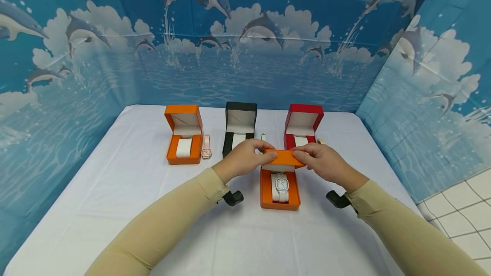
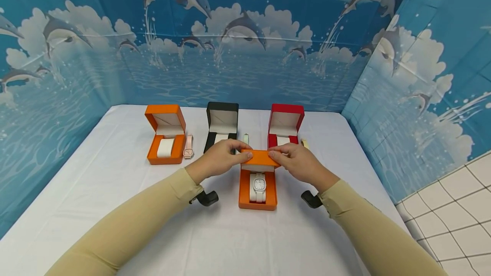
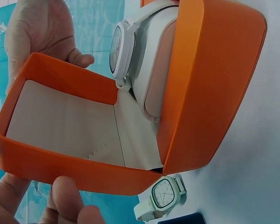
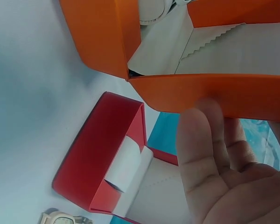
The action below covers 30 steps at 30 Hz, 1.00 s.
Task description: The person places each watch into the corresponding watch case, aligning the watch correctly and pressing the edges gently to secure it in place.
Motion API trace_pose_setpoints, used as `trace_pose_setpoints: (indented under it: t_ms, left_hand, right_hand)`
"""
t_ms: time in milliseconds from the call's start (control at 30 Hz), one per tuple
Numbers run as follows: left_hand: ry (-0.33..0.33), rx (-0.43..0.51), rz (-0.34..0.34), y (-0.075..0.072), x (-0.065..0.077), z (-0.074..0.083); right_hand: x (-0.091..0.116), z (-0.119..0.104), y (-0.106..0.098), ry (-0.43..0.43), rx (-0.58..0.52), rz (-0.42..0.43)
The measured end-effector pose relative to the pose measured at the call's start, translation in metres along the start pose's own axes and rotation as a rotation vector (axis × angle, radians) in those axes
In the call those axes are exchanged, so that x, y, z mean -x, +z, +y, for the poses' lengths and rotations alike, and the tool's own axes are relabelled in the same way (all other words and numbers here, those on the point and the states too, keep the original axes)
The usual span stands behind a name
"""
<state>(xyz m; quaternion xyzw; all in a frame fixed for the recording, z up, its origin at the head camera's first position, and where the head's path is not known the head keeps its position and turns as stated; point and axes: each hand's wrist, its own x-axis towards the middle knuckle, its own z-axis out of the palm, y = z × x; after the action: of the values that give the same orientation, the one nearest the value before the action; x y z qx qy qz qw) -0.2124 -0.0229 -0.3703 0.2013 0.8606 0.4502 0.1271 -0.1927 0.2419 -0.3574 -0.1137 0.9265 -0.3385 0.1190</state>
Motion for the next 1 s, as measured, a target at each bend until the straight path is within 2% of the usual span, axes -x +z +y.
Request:
trace_pose_setpoints:
  t_ms: [467,767,1000]
  left_hand:
    - [-0.007,0.001,-0.011,0.001,0.002,0.000]
    - [-0.019,0.013,-0.011,0.003,0.006,-0.001]
    - [0.000,0.000,-0.009,0.005,0.011,-0.001]
  right_hand:
    - [0.004,0.001,0.001,-0.027,-0.032,0.003]
    - [0.009,0.001,0.003,-0.051,0.007,0.034]
    - [0.013,0.000,0.006,-0.093,0.018,0.055]
